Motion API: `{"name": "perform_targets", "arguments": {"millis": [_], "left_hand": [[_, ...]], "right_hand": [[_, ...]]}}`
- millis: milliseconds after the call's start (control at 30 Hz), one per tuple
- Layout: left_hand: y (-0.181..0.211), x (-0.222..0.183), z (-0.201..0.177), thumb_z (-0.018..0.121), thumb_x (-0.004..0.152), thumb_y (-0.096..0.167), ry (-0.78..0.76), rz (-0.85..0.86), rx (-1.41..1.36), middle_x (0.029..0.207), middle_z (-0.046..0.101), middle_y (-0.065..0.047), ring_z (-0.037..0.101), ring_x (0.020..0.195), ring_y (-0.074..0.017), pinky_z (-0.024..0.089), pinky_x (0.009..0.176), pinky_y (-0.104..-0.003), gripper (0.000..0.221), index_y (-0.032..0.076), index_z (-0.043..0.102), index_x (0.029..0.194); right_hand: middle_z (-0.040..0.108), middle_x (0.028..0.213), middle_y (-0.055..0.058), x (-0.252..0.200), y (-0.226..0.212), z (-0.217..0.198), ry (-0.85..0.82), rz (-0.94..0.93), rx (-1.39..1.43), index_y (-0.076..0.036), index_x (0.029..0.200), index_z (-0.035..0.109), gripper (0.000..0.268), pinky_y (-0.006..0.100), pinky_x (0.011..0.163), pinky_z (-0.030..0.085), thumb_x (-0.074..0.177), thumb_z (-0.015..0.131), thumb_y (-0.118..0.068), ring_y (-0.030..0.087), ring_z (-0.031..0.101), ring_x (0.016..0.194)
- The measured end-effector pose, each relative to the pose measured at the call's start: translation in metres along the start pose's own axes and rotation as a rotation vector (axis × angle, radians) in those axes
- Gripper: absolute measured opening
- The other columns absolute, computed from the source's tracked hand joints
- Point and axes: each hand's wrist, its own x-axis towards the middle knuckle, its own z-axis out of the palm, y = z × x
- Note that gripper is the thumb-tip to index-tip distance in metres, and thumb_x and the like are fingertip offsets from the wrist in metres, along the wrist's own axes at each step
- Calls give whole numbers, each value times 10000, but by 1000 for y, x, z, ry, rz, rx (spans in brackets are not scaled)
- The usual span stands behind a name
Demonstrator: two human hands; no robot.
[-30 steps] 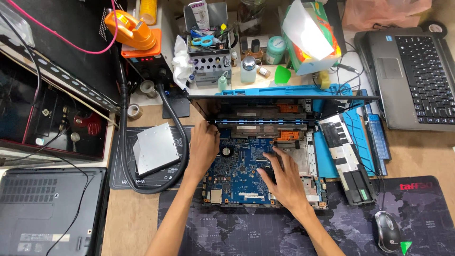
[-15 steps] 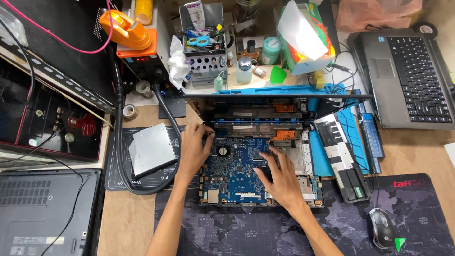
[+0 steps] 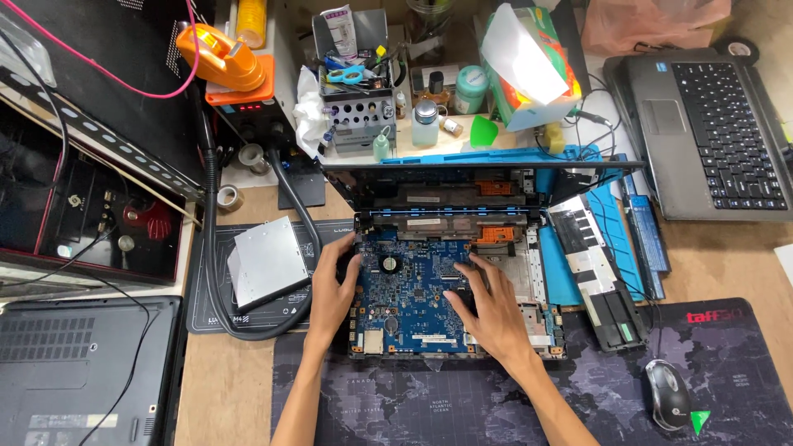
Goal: Disassembling a laptop to remove and inspect the motherboard
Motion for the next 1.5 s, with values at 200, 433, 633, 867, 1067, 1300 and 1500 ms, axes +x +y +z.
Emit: {"name": "perform_targets", "arguments": {"millis": [200, 433, 633, 867, 1067, 1300, 1500], "left_hand": [[6, -25, 1, 558, 1028, 94, 19, -78, -76, 1344, 608, -209, 551, 1312, -414, 427, 1098, -555, 394, 66, 572, 1421], [3, -30, 12, 557, 1030, 76, 52, -43, -49, 1417, 551, -240, 500, 1349, -441, 400, 1102, -580, 417, 57, 549, 1446], [0, -32, 12, 545, 1034, 81, 62, -47, -68, 1420, 555, -244, 502, 1349, -448, 391, 1107, -586, 409, 41, 552, 1441], [6, -33, 11, 544, 1036, 112, 71, -57, -84, 1428, 560, -223, 493, 1372, -429, 387, 1118, -577, 396, 54, 568, 1427], [5, -33, 13, 523, 1050, 121, 79, -52, -101, 1422, 558, -235, 483, 1368, -450, 379, 1112, -599, 386, 49, 567, 1427], [7, -34, 12, 505, 1061, 129, 72, -55, -103, 1425, 550, -239, 480, 1370, -450, 375, 1112, -610, 389, 44, 555, 1436], [5, -33, 11, 473, 1085, 179, 63, -54, -135, 1428, 544, -243, 478, 1368, -454, 366, 1111, -612, 395, 32, 541, 1445]], "right_hand": [[546, 1317, 158, -1, 9, 9, 171, 96, 54, -101, 1387, 569, 511, 548, 1024, 491, 1012, 591, -448, 372, 591, 1250], [566, 1272, 119, -4, 15, 15, 170, 89, -37, -78, 1261, 670, 472, 537, 1003, 501, 1027, 576, -477, 338, 610, 1206], [580, 1222, 123, -2, 14, 9, 132, 118, 125, -42, 1251, 683, 483, 600, 961, 495, 1024, 596, -459, 394, 623, 1156], [708, 1005, 130, 5, 14, 3, 165, 312, 588, -59, 1174, 726, 302, 409, 755, 588, 979, 703, -289, 303, 727, 917], [523, 1343, 300, 5, -24, -23, 66, 478, 1020, -49, 1371, 554, 451, 580, 1072, 441, 984, 640, -263, 480, 571, 1249], [382, 1445, 308, 4, -22, -19, 59, 545, 1144, -46, 1431, 503, 484, 614, 1150, 332, 976, 617, -169, 485, 488, 1331], [493, 1313, 289, 9, -10, -22, 41, 633, 1263, -86, 1436, 519, 454, 643, 1034, 441, 993, 566, -173, 471, 528, 1225]]}}
